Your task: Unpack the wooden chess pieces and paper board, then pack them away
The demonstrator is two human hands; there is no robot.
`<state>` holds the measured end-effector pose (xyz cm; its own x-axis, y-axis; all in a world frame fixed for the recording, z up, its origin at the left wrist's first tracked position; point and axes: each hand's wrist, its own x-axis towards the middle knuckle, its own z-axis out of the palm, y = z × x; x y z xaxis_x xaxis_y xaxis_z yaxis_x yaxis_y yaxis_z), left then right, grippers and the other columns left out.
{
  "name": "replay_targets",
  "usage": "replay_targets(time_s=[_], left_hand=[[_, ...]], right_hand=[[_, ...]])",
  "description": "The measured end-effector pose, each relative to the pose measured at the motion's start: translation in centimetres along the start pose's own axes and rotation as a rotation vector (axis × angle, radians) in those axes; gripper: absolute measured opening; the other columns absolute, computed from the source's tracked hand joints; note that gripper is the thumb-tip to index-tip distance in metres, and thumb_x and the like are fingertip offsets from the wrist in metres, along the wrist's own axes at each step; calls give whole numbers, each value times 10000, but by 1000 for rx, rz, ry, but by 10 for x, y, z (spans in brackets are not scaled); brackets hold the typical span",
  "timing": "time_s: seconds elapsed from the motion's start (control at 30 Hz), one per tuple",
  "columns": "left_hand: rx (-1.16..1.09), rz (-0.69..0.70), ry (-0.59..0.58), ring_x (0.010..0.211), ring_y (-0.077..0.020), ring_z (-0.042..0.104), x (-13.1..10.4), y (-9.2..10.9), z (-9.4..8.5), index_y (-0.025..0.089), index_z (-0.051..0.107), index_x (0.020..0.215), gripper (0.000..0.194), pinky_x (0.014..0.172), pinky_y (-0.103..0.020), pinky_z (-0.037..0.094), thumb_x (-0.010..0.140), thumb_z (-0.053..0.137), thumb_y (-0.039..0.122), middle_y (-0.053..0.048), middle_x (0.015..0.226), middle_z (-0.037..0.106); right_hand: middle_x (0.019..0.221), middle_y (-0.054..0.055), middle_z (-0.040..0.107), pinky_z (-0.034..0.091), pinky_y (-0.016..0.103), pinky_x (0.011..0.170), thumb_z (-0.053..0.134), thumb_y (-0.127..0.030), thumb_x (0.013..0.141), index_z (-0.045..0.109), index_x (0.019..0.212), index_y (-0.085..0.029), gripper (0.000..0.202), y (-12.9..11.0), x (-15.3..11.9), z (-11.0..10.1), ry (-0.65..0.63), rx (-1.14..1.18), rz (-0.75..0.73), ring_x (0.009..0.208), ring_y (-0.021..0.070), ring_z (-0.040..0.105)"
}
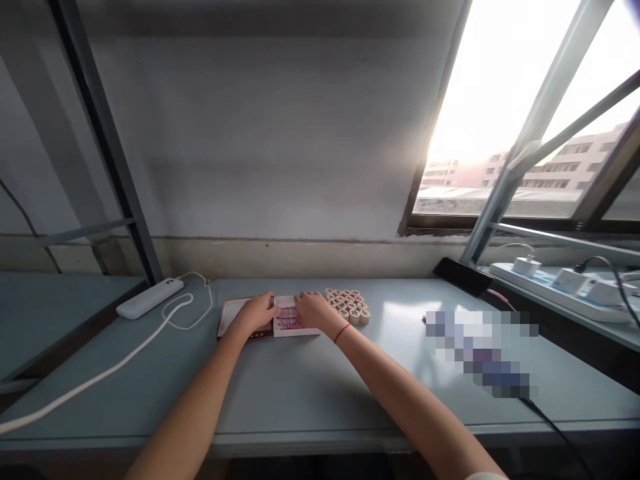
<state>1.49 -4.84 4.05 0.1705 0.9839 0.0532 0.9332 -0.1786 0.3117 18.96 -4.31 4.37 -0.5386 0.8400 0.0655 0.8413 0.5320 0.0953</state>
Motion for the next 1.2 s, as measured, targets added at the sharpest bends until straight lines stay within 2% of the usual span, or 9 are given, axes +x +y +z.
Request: replay_targets(time_s=[0.13,0.23,0.4,0.5,0.57,0.67,0.8,1.0,1.2], left_hand=[[5,30,-29,1028,-254,581,0,7,7,134,486,1241,447,816,-290,421,801,454,200,-140,1111,626],[0,17,-36,1003,-252,595,-4,11,3,132,462,1266,459,793,-289,429,812,424,190,-141,1084,639],[-3,13,-46,939,-225,620,-8,14,-2,169,493,1242,443,775,-268,436,806,413,169,-94,1001,675],[2,8,-30,933,-218,616,-6,14,1,191,542,1193,424,792,-263,437,784,434,161,-79,1026,672],[2,12,-11,935,-215,615,-4,12,4,200,574,1152,402,798,-262,437,777,436,157,-72,1039,670],[13,34,13,931,-212,614,-3,11,7,200,625,1049,335,790,-254,434,770,445,151,-65,1021,676],[38,48,30,863,-208,619,-2,12,9,196,653,826,224,731,-246,425,773,441,149,-55,916,692],[68,35,79,808,-208,609,-1,16,13,185,616,732,197,676,-249,400,774,428,142,-65,844,682],[74,25,85,769,-193,601,1,16,14,186,598,706,185,647,-238,382,775,432,146,-52,816,678]], right_hand=[[980,167,654,404,325,743,511,-129,737,620,957,-104,247,3,8,7,-17,38,22,922,277,596],[934,126,666,397,281,653,469,-147,759,622,867,-140,187,16,6,-4,-3,103,54,825,229,606],[822,39,625,363,216,539,442,-215,787,550,923,-174,178,62,-35,-48,236,692,214,678,137,539],[837,32,610,399,216,562,504,-315,785,506,983,-175,243,87,-77,-59,100,1095,116,693,131,548],[831,35,611,415,224,567,563,-336,754,479,1021,-180,320,99,-100,-50,-53,1211,98,675,131,554],[765,9,607,380,212,514,593,-299,724,455,1015,-188,340,109,-119,-19,-172,1110,195,610,118,527],[692,-10,606,335,206,493,548,-224,742,446,935,-197,219,113,-122,14,-75,812,293,553,107,480],[656,7,599,313,206,479,462,-159,769,536,851,-198,117,106,-123,17,-52,637,412,506,106,471],[741,53,634,357,217,522,475,-244,751,577,765,-158,134,96,-126,28,86,766,510,644,152,552]])
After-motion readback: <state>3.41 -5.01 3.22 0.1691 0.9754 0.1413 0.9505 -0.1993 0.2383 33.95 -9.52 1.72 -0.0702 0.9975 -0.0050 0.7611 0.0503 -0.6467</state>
